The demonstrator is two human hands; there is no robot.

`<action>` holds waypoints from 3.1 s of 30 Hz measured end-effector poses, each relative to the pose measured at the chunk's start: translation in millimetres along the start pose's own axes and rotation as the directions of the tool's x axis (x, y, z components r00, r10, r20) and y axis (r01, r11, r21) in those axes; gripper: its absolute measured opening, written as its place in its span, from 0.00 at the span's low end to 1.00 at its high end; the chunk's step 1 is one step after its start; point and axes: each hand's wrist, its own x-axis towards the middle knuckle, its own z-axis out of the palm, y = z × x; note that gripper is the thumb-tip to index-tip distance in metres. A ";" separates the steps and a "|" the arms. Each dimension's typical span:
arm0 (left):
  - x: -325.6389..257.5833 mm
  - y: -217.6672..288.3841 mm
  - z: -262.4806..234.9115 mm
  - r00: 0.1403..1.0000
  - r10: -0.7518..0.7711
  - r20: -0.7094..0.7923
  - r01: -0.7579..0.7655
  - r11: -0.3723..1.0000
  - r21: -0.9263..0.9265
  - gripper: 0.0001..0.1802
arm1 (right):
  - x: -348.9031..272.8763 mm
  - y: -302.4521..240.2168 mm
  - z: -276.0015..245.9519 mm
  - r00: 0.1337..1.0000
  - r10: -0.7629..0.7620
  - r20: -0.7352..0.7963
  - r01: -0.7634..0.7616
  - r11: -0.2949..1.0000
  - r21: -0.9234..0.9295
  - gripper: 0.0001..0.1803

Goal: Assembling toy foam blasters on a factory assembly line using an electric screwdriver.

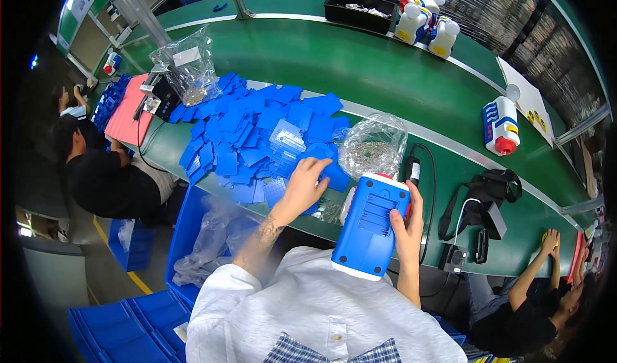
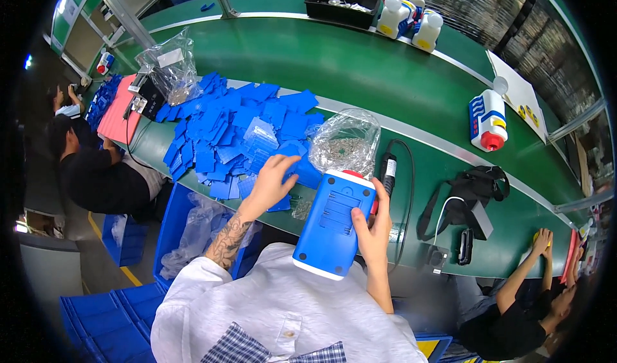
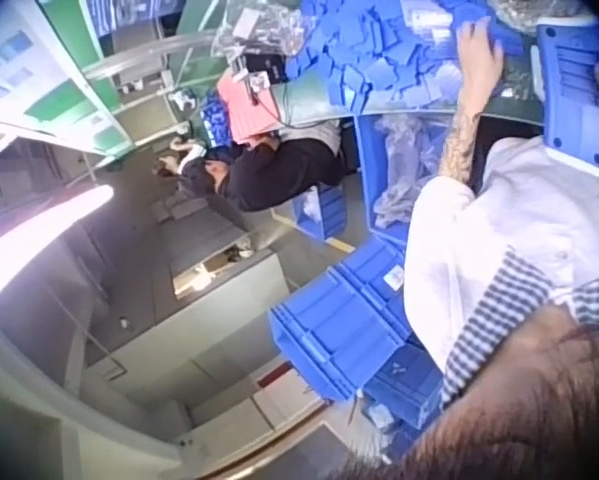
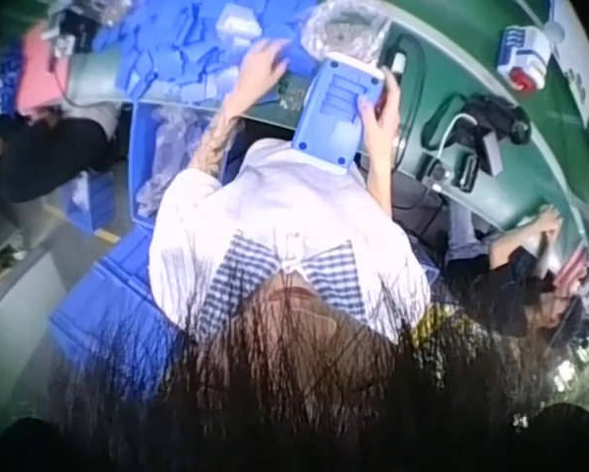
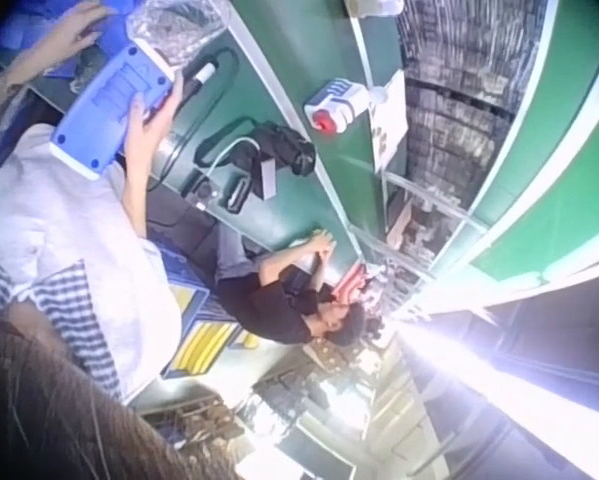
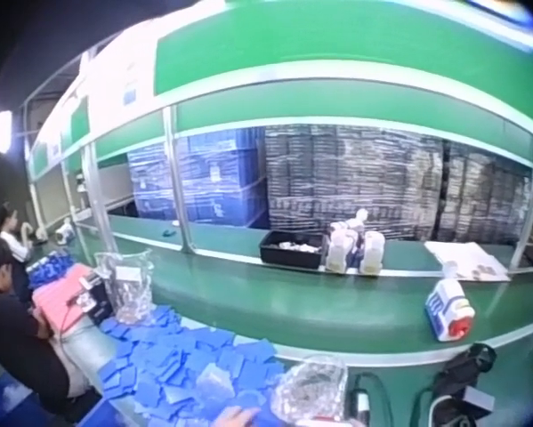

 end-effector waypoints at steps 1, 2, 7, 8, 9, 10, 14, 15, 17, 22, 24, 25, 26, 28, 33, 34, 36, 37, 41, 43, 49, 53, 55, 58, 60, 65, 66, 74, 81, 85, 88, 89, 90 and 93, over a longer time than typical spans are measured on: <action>1.6 -0.7 4.4 1.000 0.006 0.002 -0.006 1.000 -0.003 0.23 | 0.4 0.9 -0.8 1.000 0.002 0.003 -0.002 1.000 -0.016 0.30; 3.8 0.3 9.7 0.993 0.081 0.089 -0.092 0.988 0.126 0.24 | 0.5 0.8 -1.8 1.000 0.003 0.005 -0.003 0.999 -0.033 0.30; 9.7 0.8 35.8 0.929 0.168 0.329 -0.302 0.857 0.416 0.17 | -1.5 0.8 -2.4 1.000 0.011 0.000 -0.011 0.999 -0.035 0.30; 9.6 0.5 33.7 0.914 0.173 0.368 -0.326 0.854 0.407 0.13 | -2.2 2.3 -2.3 1.000 0.006 0.004 -0.006 0.999 -0.038 0.30; 12.5 3.8 29.2 0.911 0.180 0.371 -0.332 0.853 0.402 0.13 | -2.4 2.5 -2.5 1.000 0.002 0.006 -0.002 0.999 -0.041 0.30; 14.6 6.2 25.5 0.895 0.152 0.420 -0.332 0.855 0.398 0.14 | -2.6 -1.3 -2.2 1.000 0.020 0.003 -0.020 1.000 -0.021 0.30; 15.2 14.0 8.9 0.944 0.202 0.261 -0.295 0.871 0.393 0.18 | -2.6 7.1 -4.6 1.000 0.017 -0.006 -0.017 1.000 -0.017 0.29; 17.5 18.1 1.1 0.969 0.147 0.200 -0.213 0.906 0.366 0.19 | -2.1 6.3 -4.6 1.000 0.015 -0.004 -0.015 0.999 -0.032 0.29; 20.3 18.7 -11.4 0.982 0.166 0.092 -0.187 0.918 0.349 0.25 | 0.4 5.7 -4.9 1.000 0.021 -0.006 -0.022 0.999 -0.046 0.29; 23.5 80.0 -53.3 0.982 -0.159 -0.105 0.082 0.850 -0.520 0.23 | 1.3 4.0 -3.1 0.998 0.058 -0.017 -0.058 0.998 0.027 0.28; 20.0 92.8 -48.4 0.995 -0.095 -0.030 0.055 0.771 -0.634 0.21 | 2.4 6.6 -3.4 0.999 0.040 -0.019 -0.040 0.999 -0.021 0.26; 18.9 97.9 -45.2 0.999 -0.021 0.027 0.034 0.679 -0.734 0.20 | 1.4 9.1 -3.9 0.999 0.043 -0.024 -0.043 0.999 -0.024 0.26; 17.9 100.2 -41.8 0.990 0.024 0.136 0.077 0.723 -0.686 0.15 | 0.6 11.3 -4.5 0.998 0.054 -0.034 -0.055 0.998 -0.012 0.26; 12.9 104.1 -32.5 0.987 0.049 0.152 0.066 0.743 -0.666 0.12 | 0.6 2.7 -1.2 0.994 0.112 -0.009 -0.113 0.993 -0.035 0.25; 10.0 102.1 -28.5 0.982 0.039 0.185 0.093 0.751 -0.654 0.11 | -2.9 14.7 -0.6 0.998 0.054 -0.012 -0.054 0.999 0.003 0.26; 10.6 102.4 -28.1 0.982 0.029 0.186 0.099 0.762 -0.640 0.11 | -1.8 14.1 -0.2 0.999 0.048 -0.013 -0.047 0.999 0.012 0.26; 11.6 102.2 -28.7 0.983 0.018 0.185 0.104 0.774 -0.625 0.11 | -0.4 14.0 0.1 0.999 0.039 -0.013 -0.039 0.999 0.023 0.26; 12.6 101.8 -29.4 0.987 0.040 0.153 0.059 0.805 -0.591 0.12 | -0.1 14.3 -0.2 0.999 0.039 -0.024 -0.039 0.999 -0.014 0.26; 12.8 94.5 -31.6 0.990 0.012 0.143 0.066 0.845 -0.530 0.13 | 1.1 5.8 2.9 0.997 0.067 -0.033 -0.065 0.996 0.055 0.25; 13.4 95.4 -33.0 0.979 -0.013 0.202 0.118 0.850 -0.513 0.13 | 1.1 9.0 1.6 0.999 0.029 -0.039 -0.029 0.999 0.020 0.25; 11.2 87.1 -23.3 0.960 -0.062 0.272 0.220 0.768 -0.601 0.12 | 1.6 11.4 3.0 0.999 -0.002 -0.053 0.003 1.000 0.012 0.24; 9.4 88.5 -21.5 0.951 -0.134 0.279 0.292 0.690 -0.663 0.10 | 3.6 11.4 1.7 0.999 -0.006 -0.040 0.006 1.000 0.016 0.24; 9.2 89.2 -21.9 0.945 -0.147 0.292 0.310 0.691 -0.653 0.10 | 3.8 12.6 0.9 0.999 -0.011 -0.035 0.011 1.000 0.007 0.24; 8.5 86.9 -18.4 0.940 -0.167 0.297 0.330 0.666 -0.669 0.10 | 4.4 10.9 2.0 1.000 0.002 -0.027 -0.001 1.000 0.022 0.24; 8.3 86.6 -18.5 0.941 -0.172 0.292 0.332 0.639 -0.693 0.10 | 4.6 11.1 2.5 0.999 0.019 -0.027 -0.018 0.999 0.044 0.24; 11.4 96.7 -31.5 0.936 -0.132 0.327 0.272 0.860 -0.432 0.12 | 4.4 13.1 1.0 1.000 0.018 -0.016 -0.018 0.998 0.054 0.25; 10.7 96.2 -30.7 0.936 -0.133 0.326 0.272 0.860 -0.432 0.12 | 4.6 12.1 1.1 1.000 0.018 -0.015 -0.017 0.998 0.054 0.25; 6.2 81.6 -15.0 0.987 -0.019 0.161 0.087 0.902 -0.423 0.22 | 7.8 3.8 0.9 0.987 0.161 0.001 -0.160 0.977 0.142 0.24; 6.5 76.0 0.5 0.914 -0.120 0.387 0.381 0.583 -0.718 0.32 | 11.9 3.1 1.7 0.957 0.288 0.044 -0.290 0.922 0.257 0.21; 3.8 71.5 9.6 0.929 -0.139 0.341 0.360 0.542 -0.760 0.31 | 11.4 3.0 2.5 0.955 0.294 0.026 -0.291 0.926 0.242 0.19; 1.6 70.0 10.6 0.927 -0.187 0.324 0.374 0.497 -0.783 0.28 | 17.9 13.7 -7.3 0.956 0.290 0.051 -0.293 0.914 0.282 0.17; 1.2 68.4 12.3 0.934 -0.202 0.296 0.358 0.521 -0.775 0.27 | 21.3 19.2 -13.7 0.944 0.319 0.084 -0.327 0.873 0.363 0.17; 1.3 66.6 15.4 0.938 -0.216 0.270 0.345 0.542 -0.766 0.25 | 24.8 26.8 -18.7 0.951 0.308 -0.037 -0.296 0.937 0.185 0.17; 6.0 63.8 21.7 0.954 -0.201 0.222 0.298 0.572 -0.764 0.22 | 45.8 65.3 -33.2 0.975 0.073 -0.211 -0.199 0.712 -0.673 0.27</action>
